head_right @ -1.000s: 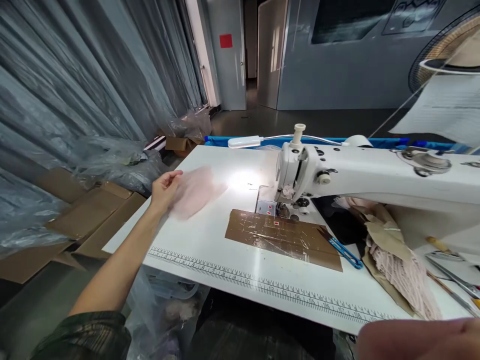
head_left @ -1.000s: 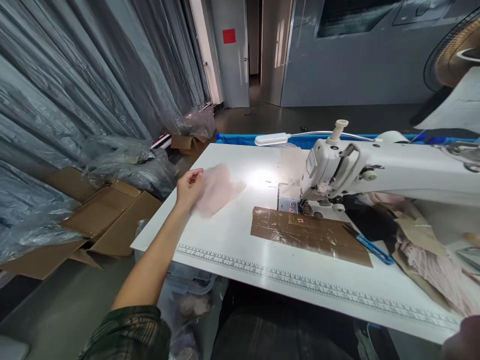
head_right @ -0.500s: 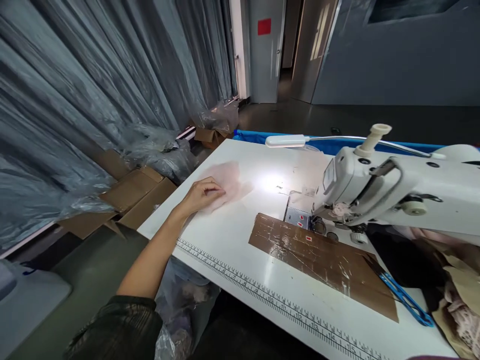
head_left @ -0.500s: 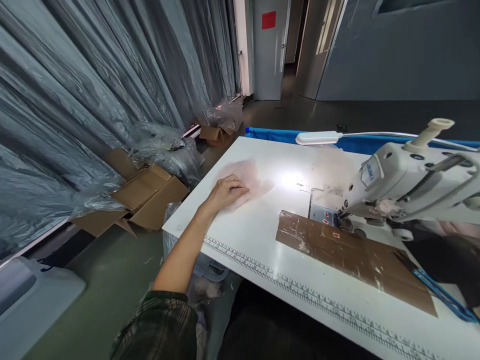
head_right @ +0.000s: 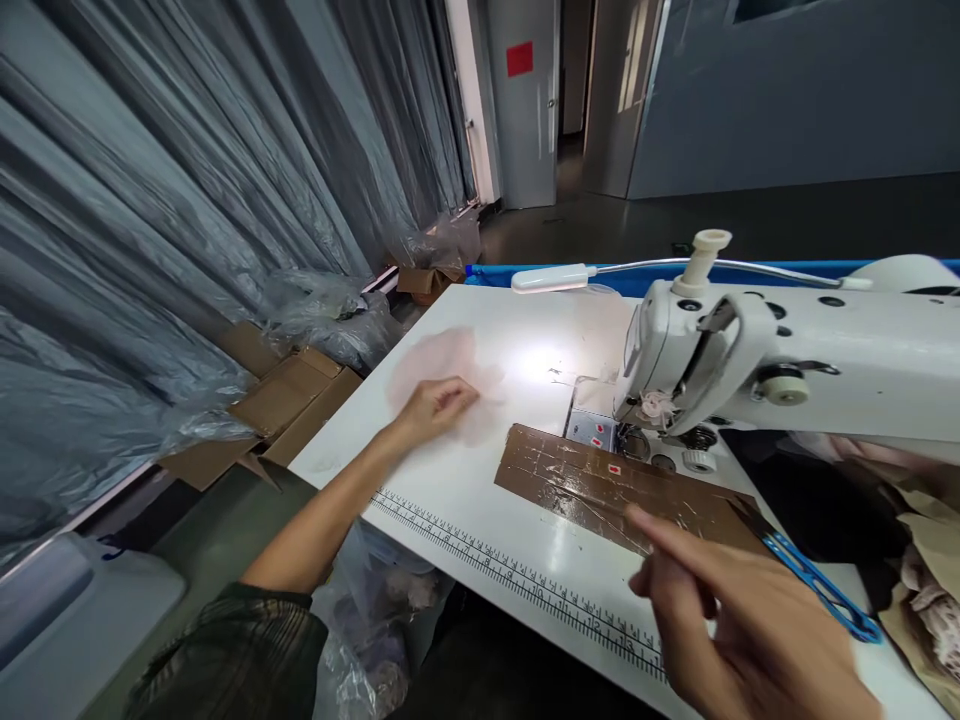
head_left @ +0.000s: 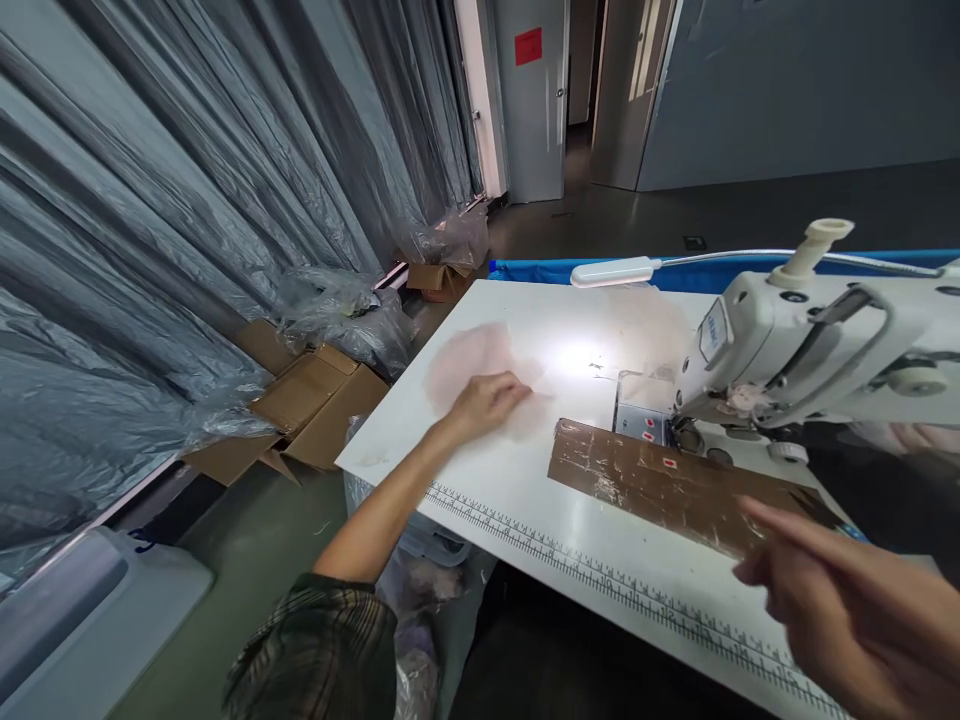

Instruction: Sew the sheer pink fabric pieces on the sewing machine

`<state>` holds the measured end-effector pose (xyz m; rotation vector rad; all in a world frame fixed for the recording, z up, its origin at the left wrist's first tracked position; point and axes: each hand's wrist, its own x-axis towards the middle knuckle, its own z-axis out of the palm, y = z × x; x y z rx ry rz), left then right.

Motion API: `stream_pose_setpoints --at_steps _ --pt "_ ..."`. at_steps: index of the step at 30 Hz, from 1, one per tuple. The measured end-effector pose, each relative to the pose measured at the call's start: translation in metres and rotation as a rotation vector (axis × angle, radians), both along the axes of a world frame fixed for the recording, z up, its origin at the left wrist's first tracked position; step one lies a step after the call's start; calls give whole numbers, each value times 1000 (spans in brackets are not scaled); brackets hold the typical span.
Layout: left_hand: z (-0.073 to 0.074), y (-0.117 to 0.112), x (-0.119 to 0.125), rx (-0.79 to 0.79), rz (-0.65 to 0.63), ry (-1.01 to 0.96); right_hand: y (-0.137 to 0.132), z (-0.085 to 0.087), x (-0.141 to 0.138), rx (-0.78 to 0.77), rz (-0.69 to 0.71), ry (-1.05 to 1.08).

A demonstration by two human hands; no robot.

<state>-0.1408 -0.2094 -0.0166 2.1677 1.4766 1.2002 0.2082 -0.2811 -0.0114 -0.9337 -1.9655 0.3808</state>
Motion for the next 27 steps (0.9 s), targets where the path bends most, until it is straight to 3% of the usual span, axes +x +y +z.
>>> stream_pose_setpoints --at_steps 3,6,8,10,12,15,18,21,24,27 --pt "-9 -11 38 -85 -217 179 23 -1 -20 -86 90 -50" --pt "-15 -26 72 -81 -451 297 40 -6 -28 -165 40 -121" --pt "-13 -35 85 -51 -615 359 47 -10 -26 -223 23 -172" --pt "-5 -36 88 -34 -694 357 50 -12 -23 -253 16 -206" --pt "3 -28 84 -61 -656 285 50 -14 -22 -265 26 -235" --pt "9 -6 75 -118 -447 240 48 -15 -25 -240 23 -297" --pt "1 16 76 -150 -292 221 46 -17 -29 -211 25 -332" --pt "-13 29 83 -146 -278 280 48 -21 -30 -226 33 -283" --pt "-15 30 90 -131 -250 292 52 -23 -24 -306 -12 -147" --pt "-5 18 97 -307 -195 84 53 -19 -21 -536 -37 23"
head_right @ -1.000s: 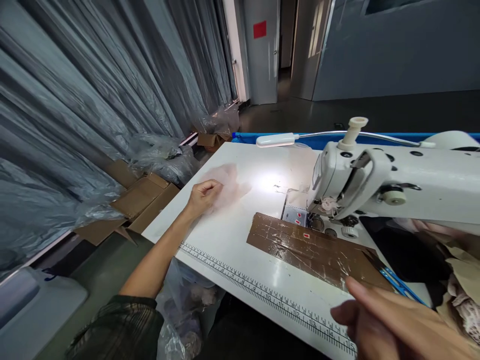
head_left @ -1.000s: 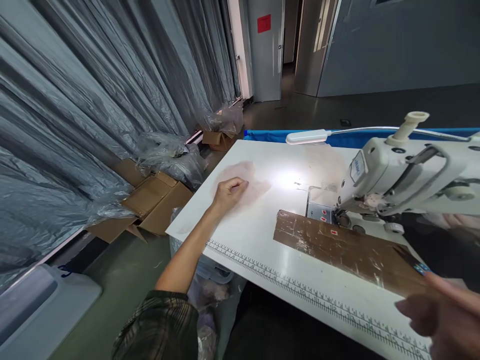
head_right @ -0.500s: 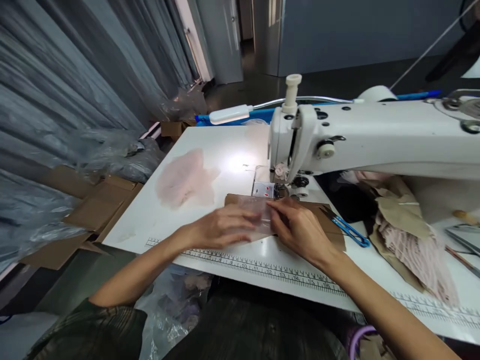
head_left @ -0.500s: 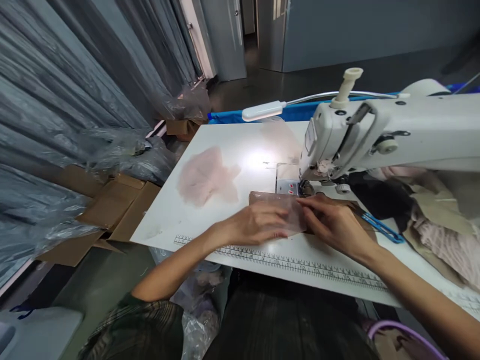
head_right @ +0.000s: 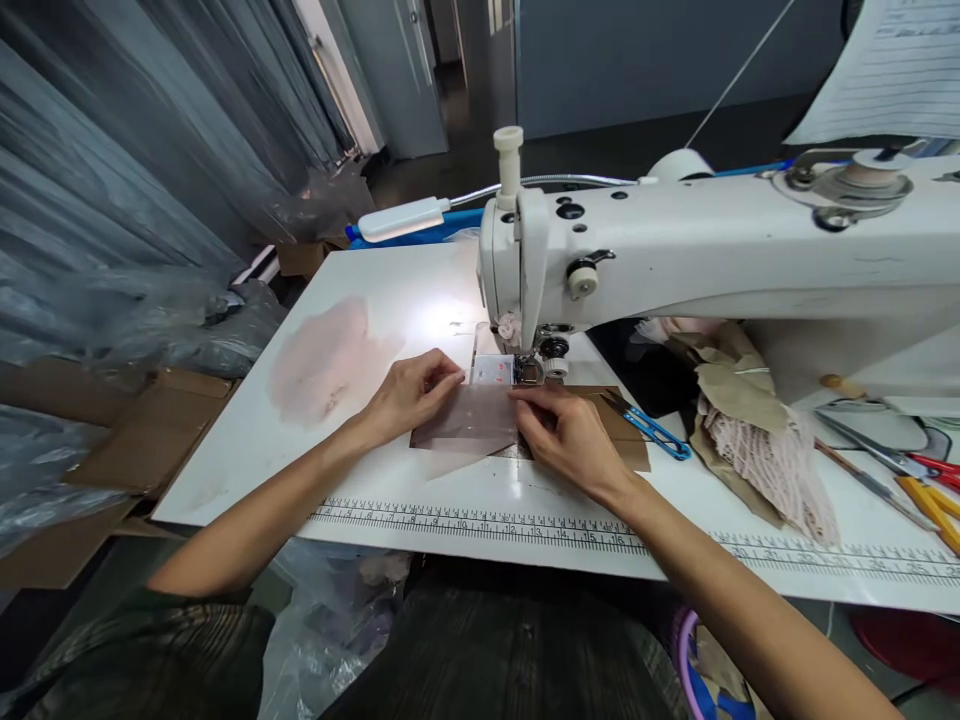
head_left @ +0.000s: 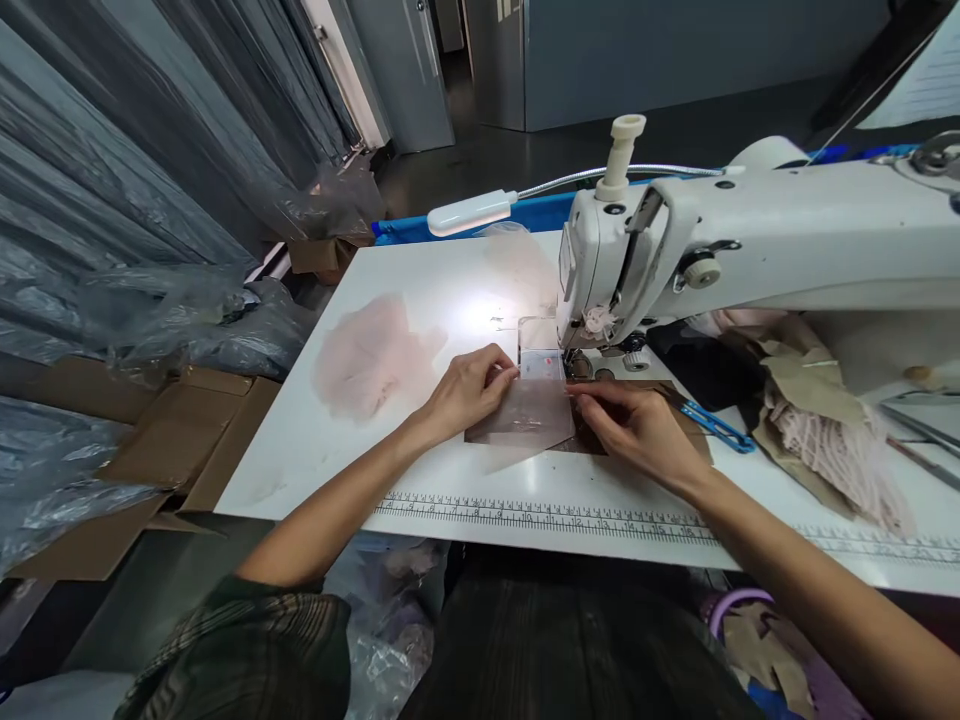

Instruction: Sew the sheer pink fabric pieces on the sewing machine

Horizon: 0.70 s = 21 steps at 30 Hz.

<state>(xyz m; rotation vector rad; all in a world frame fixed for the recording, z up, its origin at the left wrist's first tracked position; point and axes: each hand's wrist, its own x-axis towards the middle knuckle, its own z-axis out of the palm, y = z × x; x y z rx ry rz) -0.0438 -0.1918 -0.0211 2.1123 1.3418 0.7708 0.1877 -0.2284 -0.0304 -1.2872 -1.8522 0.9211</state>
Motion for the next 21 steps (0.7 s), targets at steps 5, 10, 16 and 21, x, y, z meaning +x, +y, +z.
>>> stream_pose_setpoints --at_steps 5,10,16,21 --pt "24 -38 17 -507 -188 -410 -11 16 -11 -391 431 310" --pt "50 -38 4 -315 -66 -371 -9 13 -12 -524 410 445" --pt "37 16 -17 -107 49 -150 29 -1 5 -328 99 -60" --pt "3 39 -13 454 111 311 33 -4 3 -36 -101 -441"
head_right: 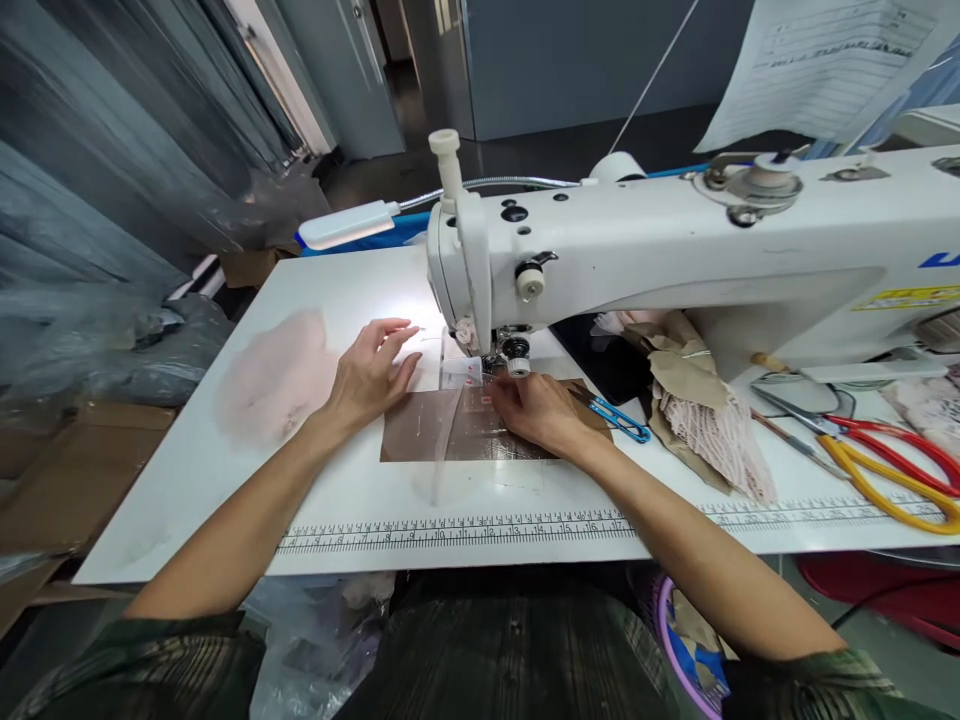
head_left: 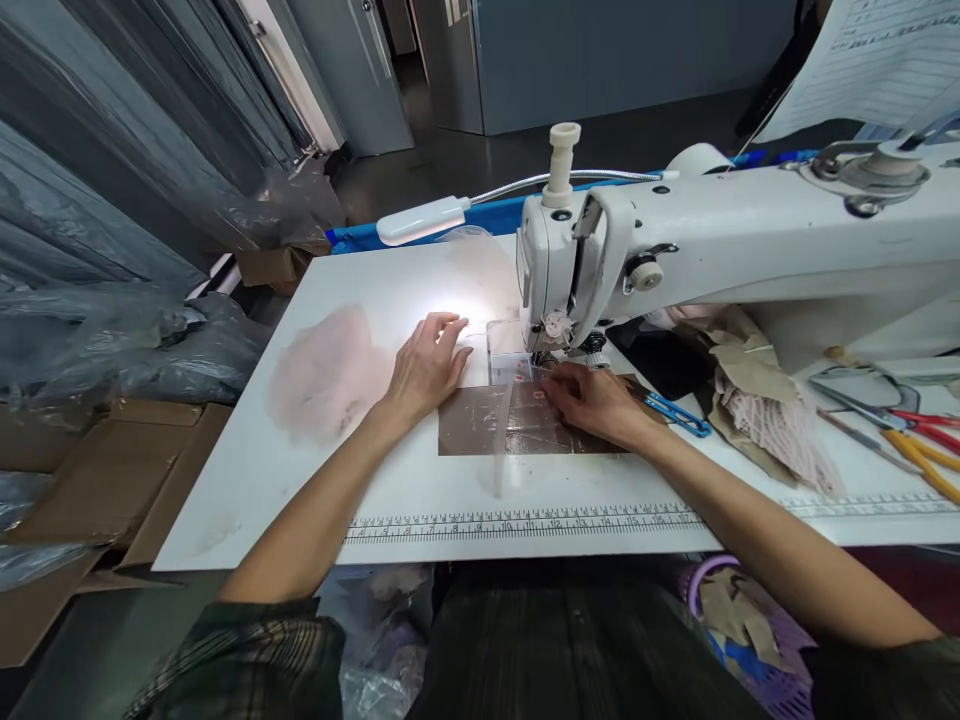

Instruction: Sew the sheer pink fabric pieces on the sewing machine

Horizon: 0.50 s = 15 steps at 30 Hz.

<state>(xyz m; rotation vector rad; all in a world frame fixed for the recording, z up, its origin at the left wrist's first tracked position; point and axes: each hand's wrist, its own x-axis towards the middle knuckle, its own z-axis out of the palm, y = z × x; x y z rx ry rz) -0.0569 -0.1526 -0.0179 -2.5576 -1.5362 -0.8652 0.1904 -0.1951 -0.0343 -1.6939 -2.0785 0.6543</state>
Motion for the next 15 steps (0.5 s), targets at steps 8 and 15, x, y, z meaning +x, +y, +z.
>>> stream_pose_setpoints --at_steps 8,15 --pt "-21 -28 28 -77 -621 64 -9 2 2 -9 1 7" --pt "-21 -22 23 -199 -488 269 -22 -1 8 124 18 52"
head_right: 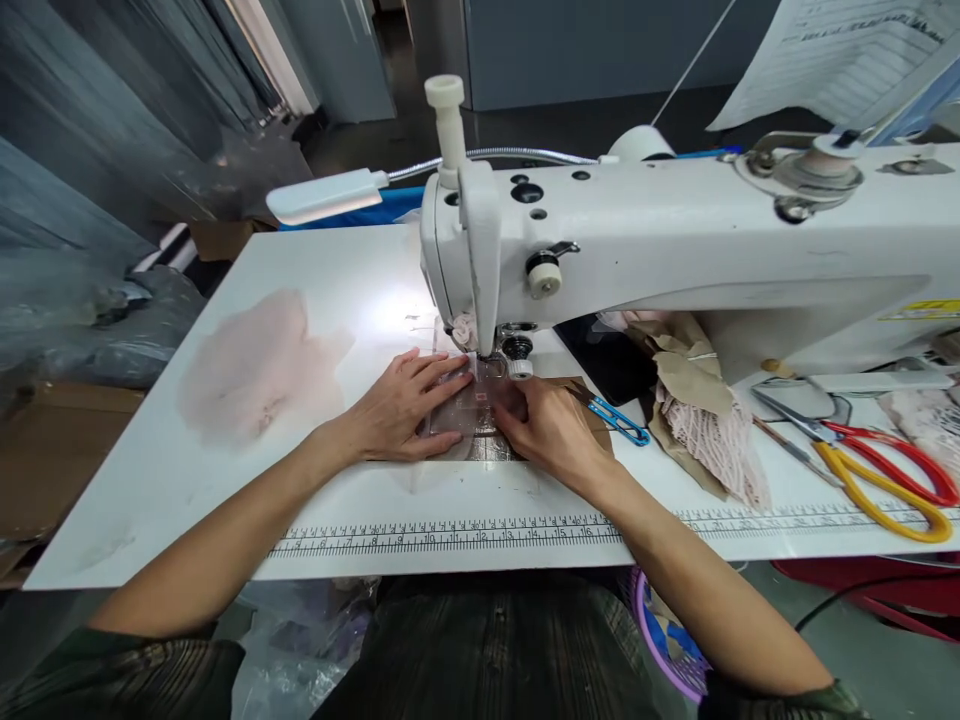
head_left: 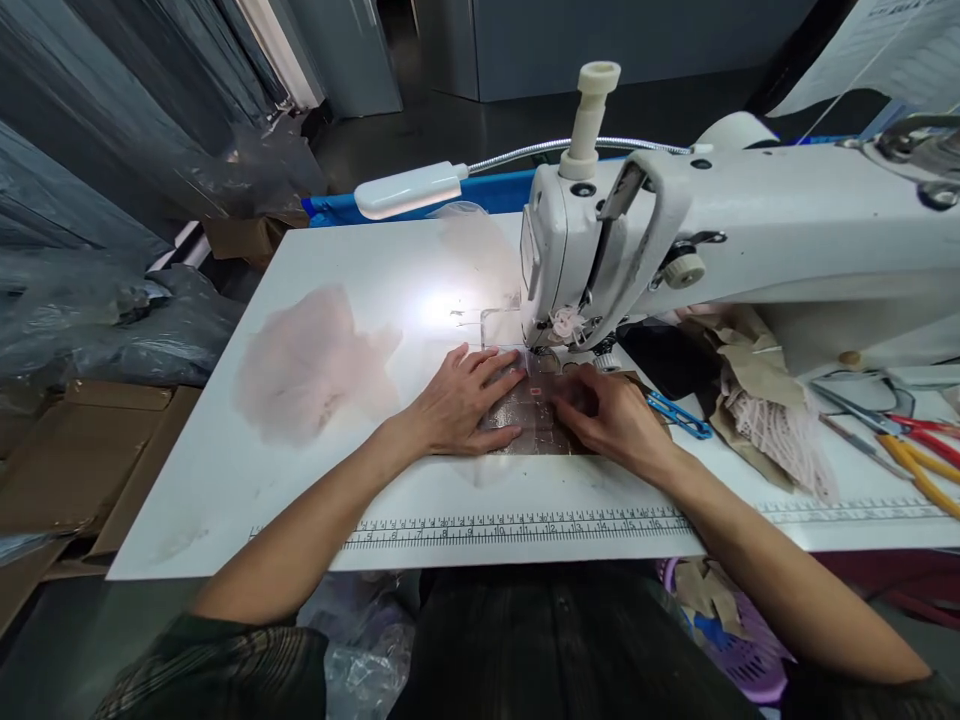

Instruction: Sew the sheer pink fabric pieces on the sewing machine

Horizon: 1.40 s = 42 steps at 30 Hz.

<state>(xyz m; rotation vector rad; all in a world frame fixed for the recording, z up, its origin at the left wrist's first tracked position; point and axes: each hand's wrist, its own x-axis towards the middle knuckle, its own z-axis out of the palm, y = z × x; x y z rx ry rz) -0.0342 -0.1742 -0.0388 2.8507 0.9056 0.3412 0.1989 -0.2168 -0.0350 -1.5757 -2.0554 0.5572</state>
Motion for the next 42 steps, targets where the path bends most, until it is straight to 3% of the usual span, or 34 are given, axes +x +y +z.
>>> stream_pose_setpoints --at_steps 5,9,12,14,17,18,21,23,28,34,42 --pt "0 4 -3 46 22 -36 -4 -3 -5 114 73 43" --pt "1 0 1 332 39 -273 -11 -5 -13 137 82 -21" --pt "1 -6 7 467 -77 -339 -15 -2 -20 115 144 -160" --pt "-1 -9 9 423 -142 -306 -13 2 -19 84 244 -188" --pt "-7 -8 10 291 -166 -261 0 9 -4 -24 420 10" --pt "-9 -8 9 264 -167 -261 6 11 3 -73 429 97" --pt "-11 -6 6 260 -186 -281 23 11 20 -146 254 138" --pt "-9 -6 5 292 -191 -276 30 7 23 -109 227 93" --pt "-2 -7 4 346 -167 -218 28 -4 12 72 316 -160" --pt "0 -5 1 315 -206 -174 25 -9 6 238 364 -427" --pt "-3 -3 2 317 -254 -240 21 -12 5 279 360 -460"
